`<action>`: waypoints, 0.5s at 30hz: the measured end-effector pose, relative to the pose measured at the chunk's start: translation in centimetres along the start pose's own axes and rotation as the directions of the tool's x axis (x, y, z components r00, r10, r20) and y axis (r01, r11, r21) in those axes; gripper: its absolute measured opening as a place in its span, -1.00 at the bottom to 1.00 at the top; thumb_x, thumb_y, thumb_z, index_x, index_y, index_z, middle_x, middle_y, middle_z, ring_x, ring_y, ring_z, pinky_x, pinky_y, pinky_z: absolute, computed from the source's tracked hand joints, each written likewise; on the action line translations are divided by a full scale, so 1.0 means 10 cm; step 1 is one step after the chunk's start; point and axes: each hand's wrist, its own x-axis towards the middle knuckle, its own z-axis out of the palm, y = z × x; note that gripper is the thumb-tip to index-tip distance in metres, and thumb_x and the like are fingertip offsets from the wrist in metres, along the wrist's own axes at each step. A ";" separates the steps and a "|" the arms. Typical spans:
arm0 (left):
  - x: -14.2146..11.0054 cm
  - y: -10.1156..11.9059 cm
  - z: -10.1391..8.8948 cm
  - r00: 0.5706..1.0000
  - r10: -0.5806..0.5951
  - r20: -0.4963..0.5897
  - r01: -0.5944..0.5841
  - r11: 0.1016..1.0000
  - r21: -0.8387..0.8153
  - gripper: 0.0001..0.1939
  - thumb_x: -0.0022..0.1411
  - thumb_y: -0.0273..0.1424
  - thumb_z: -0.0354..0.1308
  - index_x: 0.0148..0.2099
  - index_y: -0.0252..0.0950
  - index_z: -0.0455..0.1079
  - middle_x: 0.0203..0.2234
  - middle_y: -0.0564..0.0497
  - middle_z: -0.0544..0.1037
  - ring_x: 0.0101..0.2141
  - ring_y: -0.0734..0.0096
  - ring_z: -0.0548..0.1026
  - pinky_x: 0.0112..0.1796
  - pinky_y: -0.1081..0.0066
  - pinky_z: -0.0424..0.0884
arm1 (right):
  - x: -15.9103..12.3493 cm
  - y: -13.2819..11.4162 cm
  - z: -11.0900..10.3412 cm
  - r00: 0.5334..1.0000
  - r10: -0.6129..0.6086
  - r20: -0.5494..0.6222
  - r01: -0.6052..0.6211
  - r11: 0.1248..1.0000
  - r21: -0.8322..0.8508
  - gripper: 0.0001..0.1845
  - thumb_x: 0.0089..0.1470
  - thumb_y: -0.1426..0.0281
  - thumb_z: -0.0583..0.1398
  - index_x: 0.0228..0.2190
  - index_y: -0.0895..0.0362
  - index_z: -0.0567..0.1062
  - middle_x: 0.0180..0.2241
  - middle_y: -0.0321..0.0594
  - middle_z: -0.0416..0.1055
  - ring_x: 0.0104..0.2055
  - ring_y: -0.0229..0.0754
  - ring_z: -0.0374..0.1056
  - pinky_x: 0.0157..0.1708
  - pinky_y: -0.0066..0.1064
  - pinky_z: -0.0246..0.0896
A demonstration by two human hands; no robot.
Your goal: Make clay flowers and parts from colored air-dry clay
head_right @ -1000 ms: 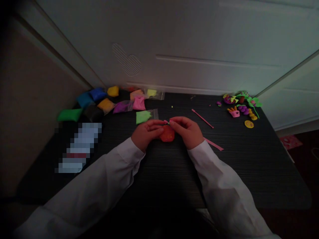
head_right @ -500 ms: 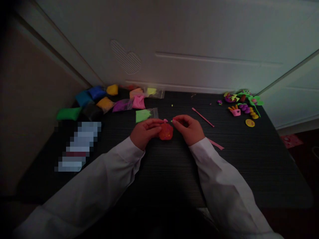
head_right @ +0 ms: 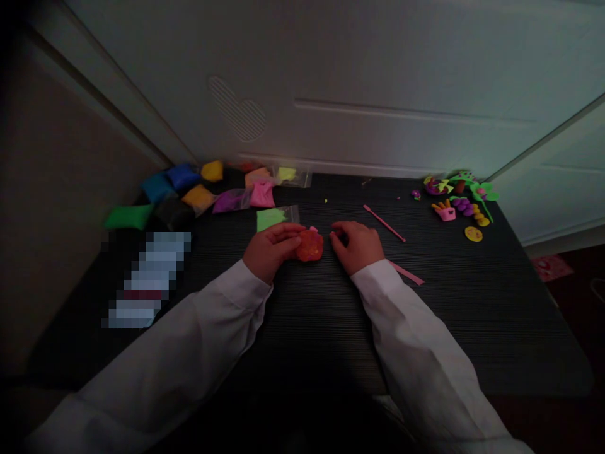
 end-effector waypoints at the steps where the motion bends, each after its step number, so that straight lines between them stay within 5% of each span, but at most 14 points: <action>1: 0.00 0.00 0.00 1.000 0.000 -0.002 0.000 1.000 0.002 -0.77 -0.11 -0.46 0.14 -0.29 -0.32 0.36 -0.42 0.01 0.49 -0.41 0.44 0.45 -0.41 0.42 0.39 | 0.00 0.01 0.00 1.000 -0.003 -0.007 0.003 1.000 -0.003 -0.75 -0.08 0.32 0.07 -0.31 0.10 0.42 -0.45 -0.26 0.40 -0.45 -0.24 0.28 -0.44 -0.38 0.14; 10: -0.01 0.03 -0.01 1.000 -0.024 0.005 0.025 0.997 -0.073 -0.71 -0.12 -0.48 0.15 -0.25 -0.32 0.33 -0.40 -0.01 0.47 -0.39 0.39 0.45 -0.37 0.33 0.41 | -0.03 -0.09 -0.15 0.986 -0.068 -0.155 0.086 0.990 0.113 -0.77 -0.05 0.39 0.05 -0.32 0.14 0.42 -0.39 -0.20 0.38 -0.38 -0.22 0.26 -0.35 -0.34 0.19; 15: -0.02 0.09 0.00 0.998 -0.057 -0.006 0.055 0.979 -0.195 -0.71 -0.13 -0.50 0.15 -0.25 -0.34 0.31 -0.45 0.01 0.46 -0.42 0.41 0.45 -0.36 0.27 0.41 | -0.10 -0.22 -0.22 0.962 -0.270 -0.048 0.273 0.929 0.252 -0.70 -0.05 0.46 0.04 -0.21 0.08 0.36 -0.30 -0.21 0.37 -0.27 -0.22 0.28 -0.27 -0.34 0.19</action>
